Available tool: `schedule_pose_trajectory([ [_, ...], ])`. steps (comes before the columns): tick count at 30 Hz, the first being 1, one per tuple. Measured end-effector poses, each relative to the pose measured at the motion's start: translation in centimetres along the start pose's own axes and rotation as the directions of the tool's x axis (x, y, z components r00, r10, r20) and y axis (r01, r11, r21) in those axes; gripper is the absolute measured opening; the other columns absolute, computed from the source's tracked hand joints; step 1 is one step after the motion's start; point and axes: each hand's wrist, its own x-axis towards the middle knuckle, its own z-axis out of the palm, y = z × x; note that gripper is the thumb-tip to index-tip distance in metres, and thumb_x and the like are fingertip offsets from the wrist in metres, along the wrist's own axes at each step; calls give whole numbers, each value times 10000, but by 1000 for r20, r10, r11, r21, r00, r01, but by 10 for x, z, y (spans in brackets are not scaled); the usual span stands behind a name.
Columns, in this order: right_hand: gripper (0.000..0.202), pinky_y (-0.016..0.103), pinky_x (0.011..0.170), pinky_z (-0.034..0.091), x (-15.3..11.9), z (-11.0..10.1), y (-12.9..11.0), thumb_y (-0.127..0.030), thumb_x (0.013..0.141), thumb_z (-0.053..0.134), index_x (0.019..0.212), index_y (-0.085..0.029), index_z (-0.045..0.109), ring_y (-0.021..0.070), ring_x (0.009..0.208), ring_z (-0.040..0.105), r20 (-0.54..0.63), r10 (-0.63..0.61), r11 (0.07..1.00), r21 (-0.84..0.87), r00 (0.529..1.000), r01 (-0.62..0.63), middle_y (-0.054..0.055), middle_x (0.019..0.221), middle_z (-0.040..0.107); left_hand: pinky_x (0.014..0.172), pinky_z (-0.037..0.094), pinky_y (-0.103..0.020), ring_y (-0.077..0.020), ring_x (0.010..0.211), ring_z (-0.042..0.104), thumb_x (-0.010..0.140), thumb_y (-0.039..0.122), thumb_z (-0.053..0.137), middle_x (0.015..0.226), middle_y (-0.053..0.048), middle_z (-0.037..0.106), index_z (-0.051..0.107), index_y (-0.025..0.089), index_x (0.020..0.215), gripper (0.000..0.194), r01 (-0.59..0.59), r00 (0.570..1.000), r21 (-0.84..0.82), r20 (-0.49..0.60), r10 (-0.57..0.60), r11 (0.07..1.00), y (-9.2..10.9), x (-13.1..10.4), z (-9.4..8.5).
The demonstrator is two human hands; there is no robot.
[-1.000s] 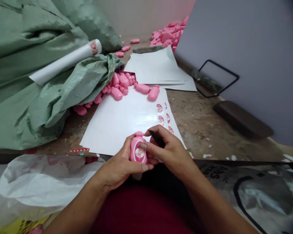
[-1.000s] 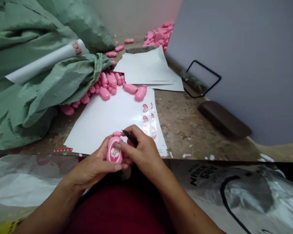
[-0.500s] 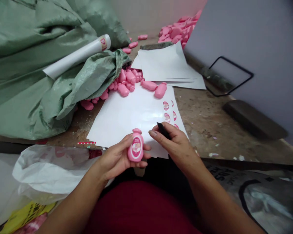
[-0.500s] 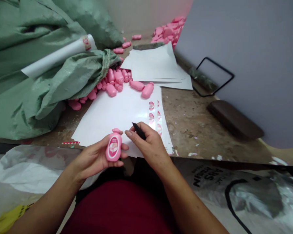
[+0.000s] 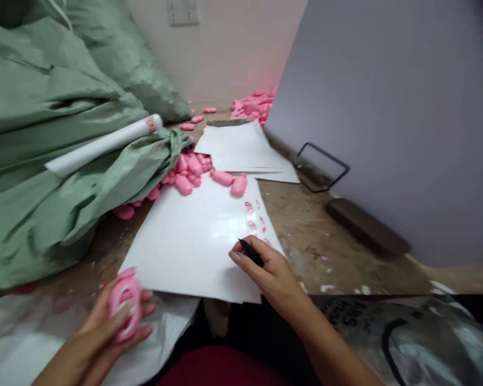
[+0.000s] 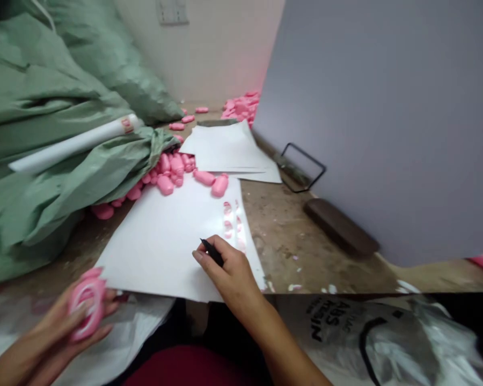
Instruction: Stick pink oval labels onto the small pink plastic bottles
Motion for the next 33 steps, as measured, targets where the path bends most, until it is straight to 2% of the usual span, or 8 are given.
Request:
schedule_pose_trajectory([
  [1, 193, 274, 642, 417, -4, 6, -6, -395, 879, 584, 804, -219, 614, 157, 688, 521, 37, -28, 1000, -1, 999, 28, -9, 709, 571, 834, 598, -370, -261, 1026, 695, 727, 342, 848, 1088, -65, 729, 458, 322, 1409, 786, 28, 996, -101, 89, -19, 994, 4, -4, 20],
  [4, 144, 268, 675, 454, -15, 19, -20, -347, 909, 576, 855, -230, 640, 155, 715, 575, 160, -103, 994, 49, 982, 96, -5, 764, 644, 809, 566, -303, -190, 905, 694, 846, 256, 738, 955, -73, 715, 545, 219, 1331, 523, 27, 942, -336, 323, 89, 941, 12, -2, 76],
  [6, 116, 270, 702, 475, -20, 24, -24, -320, 922, 566, 892, -236, 641, 156, 739, 600, 189, -125, 989, 95, 974, 109, -5, 804, 674, 792, 537, -262, -147, 836, 668, 886, 233, 686, 926, -59, 693, 608, 182, 1226, 352, 40, 906, -400, 401, 135, 916, 11, 3, 99],
  [8, 90, 275, 725, 486, -22, 25, -23, -297, 918, 565, 902, -239, 632, 159, 757, 609, 177, -125, 987, 123, 976, 104, -5, 823, 683, 773, 509, -234, -118, 790, 634, 906, 226, 660, 908, -40, 670, 643, 166, 1125, 228, 40, 879, -415, 447, 166, 909, 7, 6, 112],
  [13, 55, 278, 746, 487, -22, 24, -16, -281, 871, 610, 885, -229, 622, 155, 774, 601, 167, -86, 989, 136, 982, 64, -6, 835, 667, 797, 477, -238, -115, 808, 610, 930, 250, 636, 901, -23, 650, 639, 179, 1090, 175, -2, 855, -402, 475, 210, 916, -3, 6, 117],
  [25, 81, 293, 803, 474, -19, 21, -7, -290, 912, 591, 949, -227, 625, 169, 856, 597, 295, -64, 984, 180, 953, 11, -5, 882, 651, 783, 469, -241, -121, 810, 612, 975, 247, 563, 890, -25, 650, 606, 177, 1125, 171, -10, 858, -368, 475, 197, 930, -6, 10, 116],
  [30, 87, 292, 775, 477, -19, 22, -6, -304, 885, 627, 922, -226, 620, 171, 833, 597, 261, -48, 991, 134, 964, 13, 0, 877, 658, 796, 470, -260, -131, 812, 621, 967, 269, 579, 899, -24, 657, 598, 194, 1134, 185, 0, 862, -361, 474, 183, 933, -7, 12, 116],
  [33, 77, 306, 814, 481, -18, 22, -4, -295, 910, 595, 934, -226, 619, 181, 878, 613, 300, -54, 989, 149, 952, 9, 6, 904, 671, 787, 466, -252, -127, 813, 621, 965, 265, 584, 893, -23, 654, 599, 190, 1146, 197, 3, 862, -359, 473, 180, 933, -7, 12, 115],
])
